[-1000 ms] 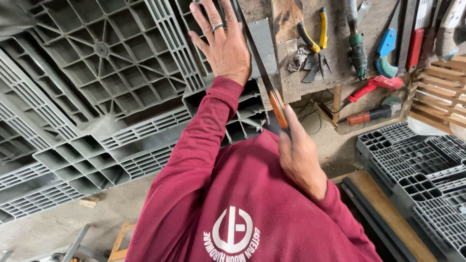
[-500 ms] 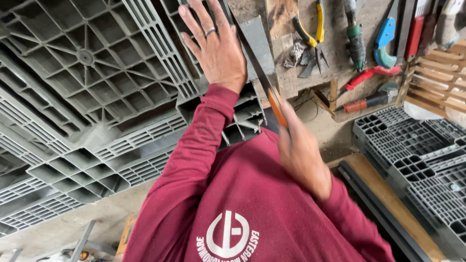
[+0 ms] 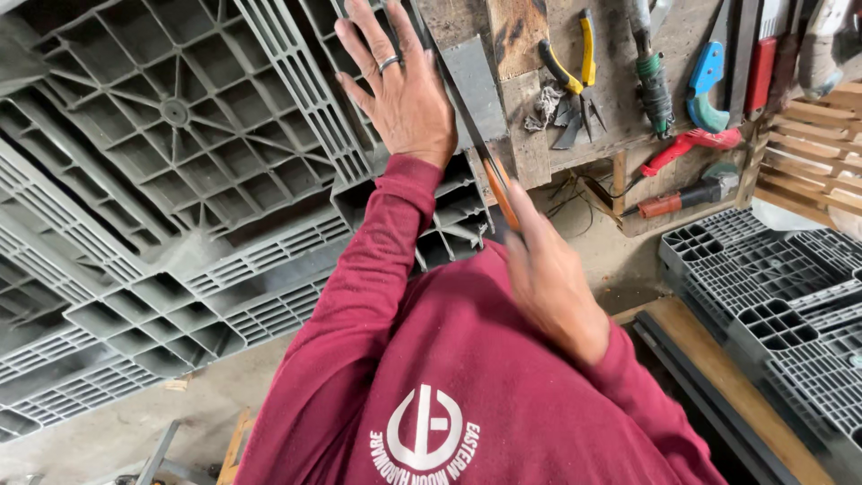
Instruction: The person cuts a small piece from a gray plastic crate using a hand saw, then fits the piece into a damaged corner. They use a soldering iron to melt and fuse the plastic piece into place, completing the repair.
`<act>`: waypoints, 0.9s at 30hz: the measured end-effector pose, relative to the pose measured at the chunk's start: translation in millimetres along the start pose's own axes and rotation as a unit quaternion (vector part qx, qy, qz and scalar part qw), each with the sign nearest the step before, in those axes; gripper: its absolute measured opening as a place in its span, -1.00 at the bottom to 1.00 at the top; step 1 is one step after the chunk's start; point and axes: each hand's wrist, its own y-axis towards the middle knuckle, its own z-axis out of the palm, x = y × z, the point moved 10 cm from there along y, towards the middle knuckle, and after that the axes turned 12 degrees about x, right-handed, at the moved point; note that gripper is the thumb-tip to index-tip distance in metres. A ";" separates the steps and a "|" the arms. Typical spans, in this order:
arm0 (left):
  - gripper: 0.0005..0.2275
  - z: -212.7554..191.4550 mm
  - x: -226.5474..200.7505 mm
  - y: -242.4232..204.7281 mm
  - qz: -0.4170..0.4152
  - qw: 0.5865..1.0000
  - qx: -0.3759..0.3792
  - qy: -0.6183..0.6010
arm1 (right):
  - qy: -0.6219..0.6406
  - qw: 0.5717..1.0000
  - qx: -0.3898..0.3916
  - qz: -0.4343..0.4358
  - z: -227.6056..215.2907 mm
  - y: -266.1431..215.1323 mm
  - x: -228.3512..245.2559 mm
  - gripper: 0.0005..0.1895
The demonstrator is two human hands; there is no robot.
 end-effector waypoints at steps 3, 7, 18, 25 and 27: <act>-0.35 -3.7 -2.3 -6.6 0.013 1.000 -0.001 -0.016 | 0.007 0.999 0.019 0.041 -11.4 -50.5 0.5 -0.39; -0.36 3.7 -1.8 -9.4 0.013 1.000 0.025 -0.011 | -0.011 0.999 -0.016 -0.040 -6.6 -16.5 10.5 -0.46; -0.34 -1.7 -3.7 -1.6 -0.008 0.999 0.025 0.024 | 0.030 0.997 -0.026 -0.072 5.0 52.6 7.6 -0.41; -0.31 -3.0 -3.2 -5.0 0.016 1.000 0.007 0.012 | 0.003 1.000 0.027 0.015 -20.3 -61.2 5.4 -0.41; -0.32 -2.6 -3.7 -4.1 0.021 1.000 0.009 0.008 | 0.012 1.000 0.026 0.001 -13.1 -40.8 3.2 -0.42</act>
